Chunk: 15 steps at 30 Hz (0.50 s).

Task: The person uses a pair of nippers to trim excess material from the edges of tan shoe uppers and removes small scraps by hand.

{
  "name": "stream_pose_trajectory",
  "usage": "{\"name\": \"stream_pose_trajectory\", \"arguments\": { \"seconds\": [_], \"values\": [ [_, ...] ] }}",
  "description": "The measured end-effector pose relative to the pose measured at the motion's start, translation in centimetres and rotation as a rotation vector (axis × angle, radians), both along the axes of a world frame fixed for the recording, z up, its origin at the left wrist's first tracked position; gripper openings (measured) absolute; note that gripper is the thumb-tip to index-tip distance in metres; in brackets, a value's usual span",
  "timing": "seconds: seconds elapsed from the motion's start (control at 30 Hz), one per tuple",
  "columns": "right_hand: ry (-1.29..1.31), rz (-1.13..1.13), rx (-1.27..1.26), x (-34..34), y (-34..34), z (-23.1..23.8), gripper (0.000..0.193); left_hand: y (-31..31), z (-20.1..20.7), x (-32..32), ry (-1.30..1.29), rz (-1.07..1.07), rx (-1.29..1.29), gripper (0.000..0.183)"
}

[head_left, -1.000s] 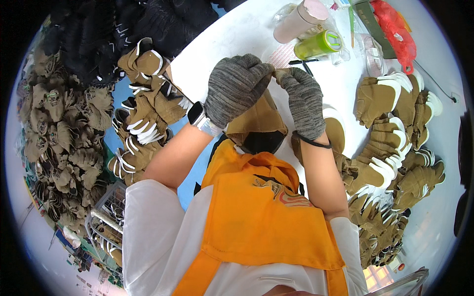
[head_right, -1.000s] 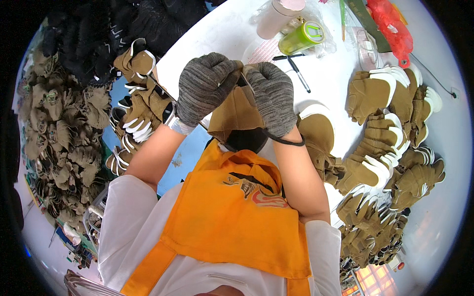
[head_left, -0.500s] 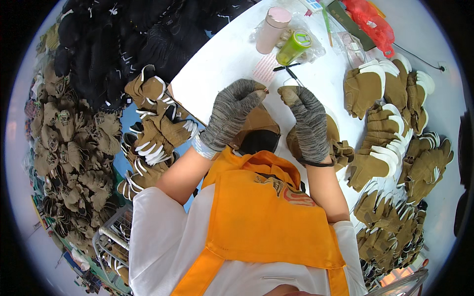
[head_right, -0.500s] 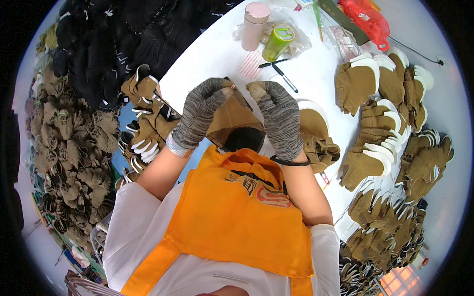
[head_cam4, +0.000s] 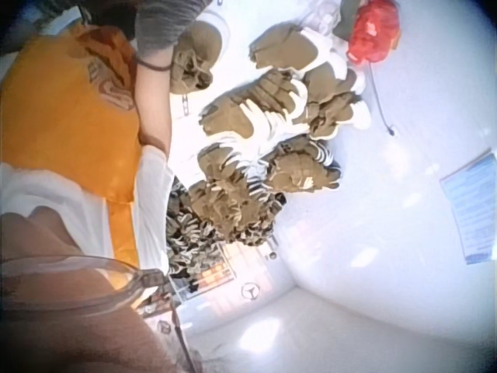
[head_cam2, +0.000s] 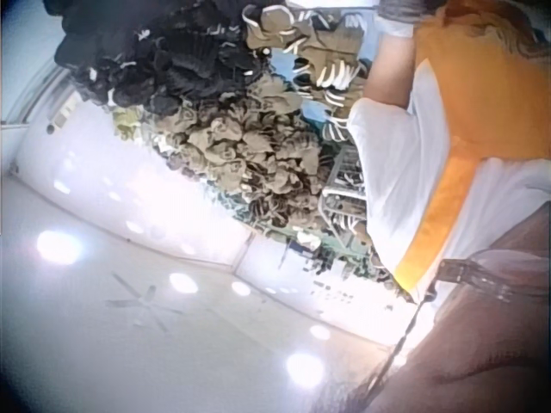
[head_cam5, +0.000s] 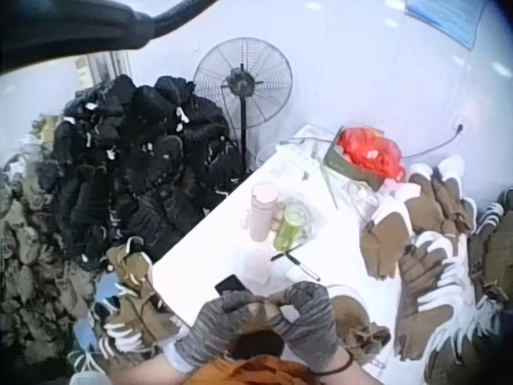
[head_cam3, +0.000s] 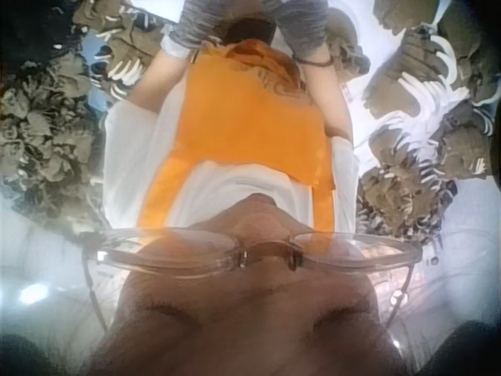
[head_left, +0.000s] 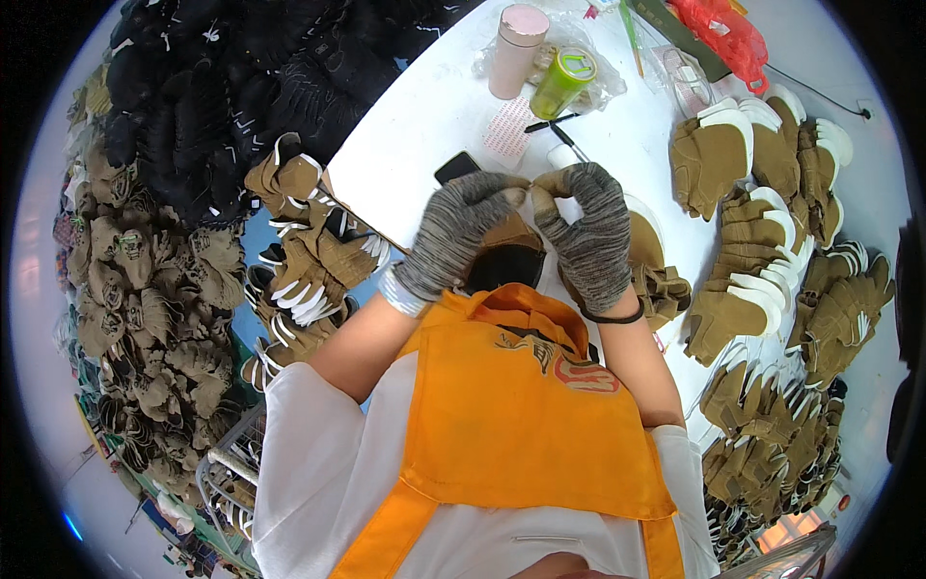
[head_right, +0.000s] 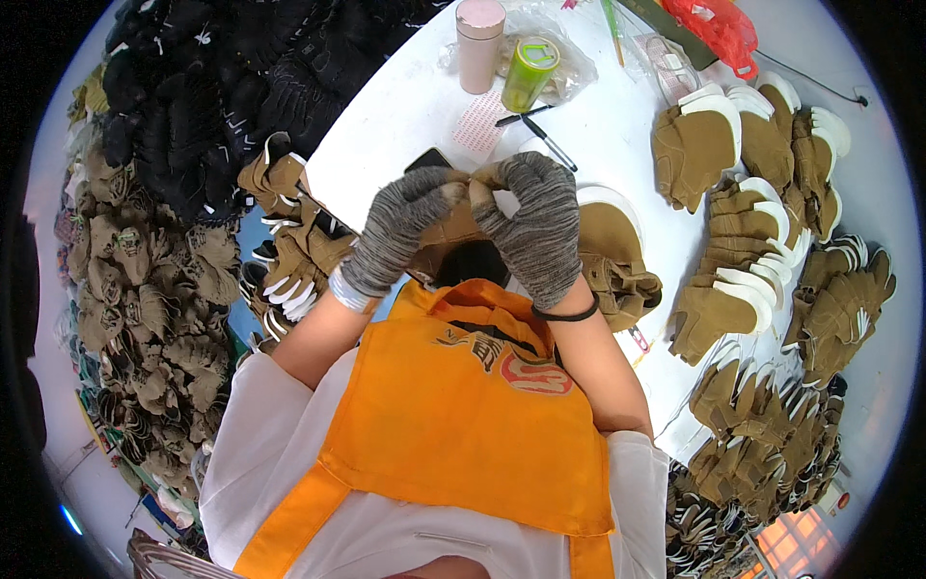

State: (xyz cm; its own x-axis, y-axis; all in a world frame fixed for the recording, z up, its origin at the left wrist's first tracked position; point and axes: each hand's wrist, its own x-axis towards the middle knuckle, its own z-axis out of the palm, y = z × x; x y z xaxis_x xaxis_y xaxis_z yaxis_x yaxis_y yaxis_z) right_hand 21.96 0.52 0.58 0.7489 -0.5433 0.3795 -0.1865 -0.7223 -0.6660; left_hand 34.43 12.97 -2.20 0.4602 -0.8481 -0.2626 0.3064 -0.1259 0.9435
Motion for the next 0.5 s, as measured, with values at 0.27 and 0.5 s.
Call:
{"name": "stream_pose_trajectory", "arguments": {
  "seconds": [0.27,0.5],
  "values": [
    [-0.056,-0.137,0.579,-1.8,-1.5,-0.2,0.014,-2.8,-10.7,7.6,-0.747,-0.387,0.635,0.052],
    [-0.027,-0.077,0.881,-3.5,-1.5,0.4,0.018,-4.6,-9.0,6.0,-1.010,-0.700,0.811,0.076]
  ]
}}
